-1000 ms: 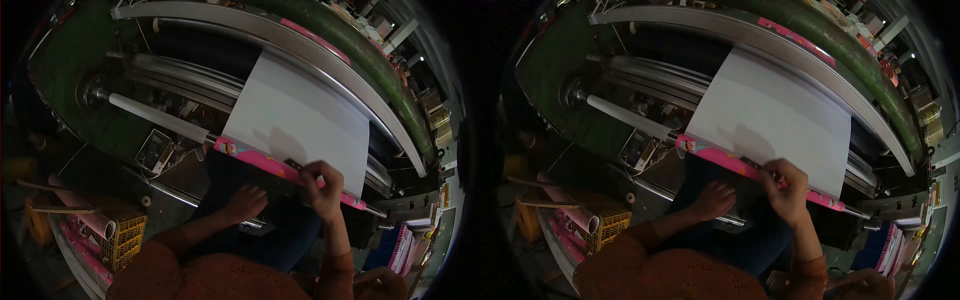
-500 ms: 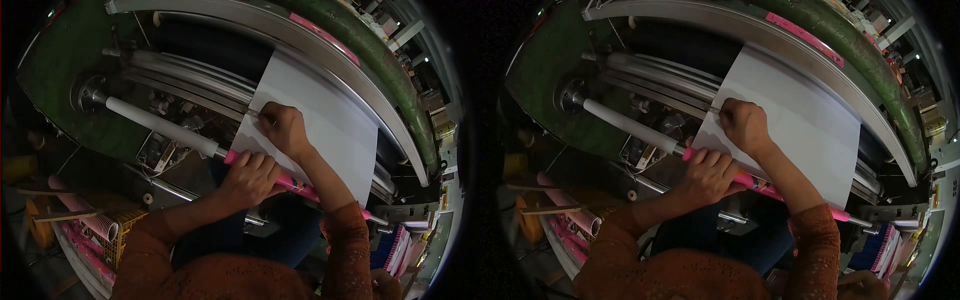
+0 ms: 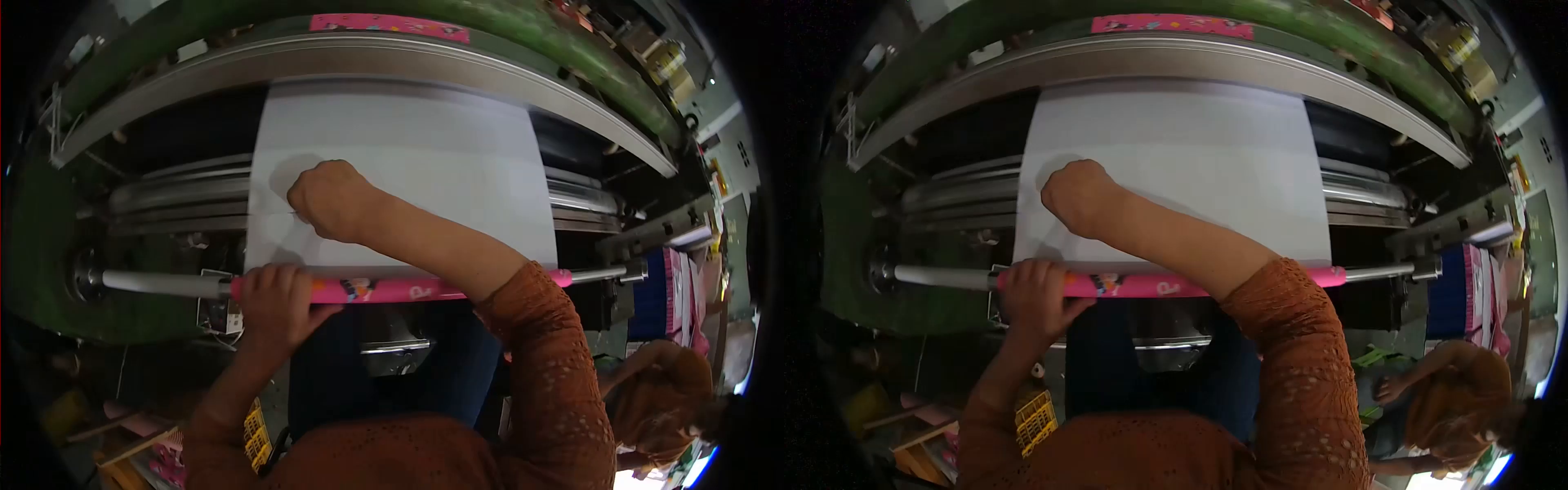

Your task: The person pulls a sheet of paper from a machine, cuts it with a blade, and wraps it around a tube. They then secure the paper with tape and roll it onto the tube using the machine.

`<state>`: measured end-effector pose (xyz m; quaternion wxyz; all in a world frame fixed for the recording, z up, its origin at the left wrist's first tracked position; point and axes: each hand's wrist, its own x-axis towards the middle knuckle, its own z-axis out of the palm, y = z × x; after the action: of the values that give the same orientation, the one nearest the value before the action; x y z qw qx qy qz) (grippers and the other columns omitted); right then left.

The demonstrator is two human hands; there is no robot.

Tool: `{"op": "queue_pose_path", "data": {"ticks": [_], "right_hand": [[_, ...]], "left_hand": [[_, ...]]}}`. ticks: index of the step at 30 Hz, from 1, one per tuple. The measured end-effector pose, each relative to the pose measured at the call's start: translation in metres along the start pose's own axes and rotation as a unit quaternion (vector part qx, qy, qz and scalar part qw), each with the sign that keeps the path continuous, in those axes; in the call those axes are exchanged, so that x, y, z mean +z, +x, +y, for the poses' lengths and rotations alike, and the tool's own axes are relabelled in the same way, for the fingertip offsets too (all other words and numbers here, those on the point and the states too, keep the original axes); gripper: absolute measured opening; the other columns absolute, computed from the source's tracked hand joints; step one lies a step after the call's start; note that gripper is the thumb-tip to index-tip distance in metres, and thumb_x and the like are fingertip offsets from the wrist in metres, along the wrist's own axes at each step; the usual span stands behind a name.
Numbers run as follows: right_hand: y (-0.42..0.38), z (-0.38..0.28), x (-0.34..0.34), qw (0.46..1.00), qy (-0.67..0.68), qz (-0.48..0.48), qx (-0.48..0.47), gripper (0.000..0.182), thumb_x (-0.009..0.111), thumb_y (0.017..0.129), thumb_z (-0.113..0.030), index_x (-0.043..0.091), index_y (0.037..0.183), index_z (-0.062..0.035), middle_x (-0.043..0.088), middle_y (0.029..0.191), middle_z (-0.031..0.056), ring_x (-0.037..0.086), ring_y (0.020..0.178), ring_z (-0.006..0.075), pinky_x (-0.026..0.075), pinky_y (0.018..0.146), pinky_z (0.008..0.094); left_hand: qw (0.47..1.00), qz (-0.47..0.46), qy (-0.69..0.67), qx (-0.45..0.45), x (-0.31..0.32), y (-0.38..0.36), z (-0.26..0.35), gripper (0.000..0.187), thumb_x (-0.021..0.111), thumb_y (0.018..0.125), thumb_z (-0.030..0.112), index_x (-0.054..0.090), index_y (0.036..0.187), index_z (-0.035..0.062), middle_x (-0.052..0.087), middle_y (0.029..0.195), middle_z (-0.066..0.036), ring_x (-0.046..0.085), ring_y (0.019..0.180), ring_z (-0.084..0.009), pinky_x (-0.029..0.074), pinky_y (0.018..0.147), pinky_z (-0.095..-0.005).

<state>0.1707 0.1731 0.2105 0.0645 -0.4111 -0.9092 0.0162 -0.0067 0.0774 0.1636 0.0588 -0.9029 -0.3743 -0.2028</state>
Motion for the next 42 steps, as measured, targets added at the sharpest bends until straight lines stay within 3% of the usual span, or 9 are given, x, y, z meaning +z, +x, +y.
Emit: {"op": "queue_pose_path", "data": {"ticks": [5,10,13,15,20,25,38,40,42], "right_hand": [[-0.158,0.081,-0.022,0.997,-0.045,-0.012,0.061,0.01,0.061,0.075,-0.012,0.062,0.082,-0.0051,0.063,0.076,0.0131,0.064,0.074,0.0339,0.051,0.065,0.0423],[-0.318,0.158,-0.089,0.886,-0.281,-0.269,0.252,0.006,0.066,0.074,-0.01,0.063,0.079,-0.007,0.066,0.084,0.0111,0.065,0.078,0.032,0.05,0.063,0.0428],[-0.346,0.113,-0.116,0.943,-0.179,0.175,0.219,0.004,0.064,0.076,-0.005,0.061,0.079,-0.0043,0.062,0.075,0.0111,0.063,0.071,0.0319,0.05,0.061,0.0397],[-0.352,0.052,-0.108,0.907,0.034,0.35,0.23,0.014,0.067,0.072,0.004,0.059,0.08,-0.0022,0.061,0.076,0.0104,0.062,0.071,0.0308,0.049,0.062,0.0363],[-0.406,0.001,-0.021,0.873,0.088,0.404,0.257,0.013,0.07,0.074,0.002,0.062,0.083,-0.0037,0.061,0.077,0.0103,0.061,0.065,0.0257,0.049,0.057,0.0322],[-0.48,-0.012,0.031,0.654,0.31,0.491,0.485,0.006,0.067,0.085,-0.003,0.062,0.087,0.0011,0.057,0.069,-0.0015,0.05,0.064,0.0032,0.041,0.057,0.0207],[-0.595,-0.046,0.079,0.519,0.25,0.602,0.553,0.007,0.061,0.091,-0.007,0.06,0.089,-0.0006,0.061,0.078,0.0011,0.055,0.07,0.0074,0.044,0.067,0.0209],[-0.592,-0.046,0.071,0.465,0.244,0.632,0.569,0.009,0.059,0.093,-0.009,0.059,0.089,-0.0013,0.06,0.077,0.0009,0.053,0.07,0.0071,0.043,0.067,0.0208],[-0.571,-0.041,0.052,0.507,0.223,0.63,0.544,0.01,0.058,0.094,-0.01,0.058,0.087,-0.0022,0.059,0.077,0.0011,0.05,0.069,0.0065,0.041,0.066,0.0207]], "left_hand": [[0.999,0.003,0.046,0.0,0.001,-0.001,0.001,0.049,0.08,0.057,0.018,0.055,0.098,0.0065,0.055,0.095,-0.011,0.054,0.092,-0.0291,0.043,0.083,-0.0442],[0.999,-0.018,0.049,0.015,0.004,-0.004,-0.007,0.048,0.079,0.057,0.015,0.054,0.098,0.0067,0.055,0.094,-0.012,0.054,0.089,-0.0313,0.044,0.081,-0.0434],[0.998,-0.043,0.049,0.016,0.001,-0.003,-0.012,0.047,0.079,0.059,0.013,0.053,0.098,0.0064,0.054,0.091,-0.012,0.055,0.087,-0.0323,0.044,0.079,-0.0433],[0.997,-0.042,0.057,0.027,0.004,0.004,0.002,0.046,0.079,0.059,0.012,0.053,0.097,0.0063,0.054,0.089,-0.011,0.055,0.086,-0.0327,0.044,0.078,-0.0434],[0.994,-0.042,0.072,0.074,0.029,0.06,0.099,0.038,0.077,0.07,0.021,0.052,0.094,0.0058,0.054,0.088,-0.012,0.056,0.086,-0.0309,0.045,0.074,-0.0423],[0.992,-0.083,0.023,0.09,0.057,0.129,0.224,0.029,0.073,0.076,0.025,0.056,0.091,0.0064,0.06,0.084,-0.011,0.062,0.079,-0.0282,0.051,0.066,-0.0391],[0.973,0.068,-0.12,0.187,0.166,0.28,0.513,0.012,0.057,0.08,0.013,0.062,0.085,0.0037,0.065,0.074,-0.009,0.066,0.065,-0.0202,0.051,0.051,-0.0318],[0.971,0.136,-0.097,0.172,0.149,0.274,0.527,0.032,0.056,0.079,0.012,0.059,0.108,-0.0017,0.064,0.085,-0.01,0.062,0.076,-0.0188,0.048,0.065,-0.0327],[0.956,0.155,-0.106,0.227,0.119,0.25,0.495,0.044,0.056,0.079,0.012,0.055,0.119,-0.0037,0.06,0.095,-0.012,0.056,0.091,-0.021,0.043,0.085,-0.0364]]}}
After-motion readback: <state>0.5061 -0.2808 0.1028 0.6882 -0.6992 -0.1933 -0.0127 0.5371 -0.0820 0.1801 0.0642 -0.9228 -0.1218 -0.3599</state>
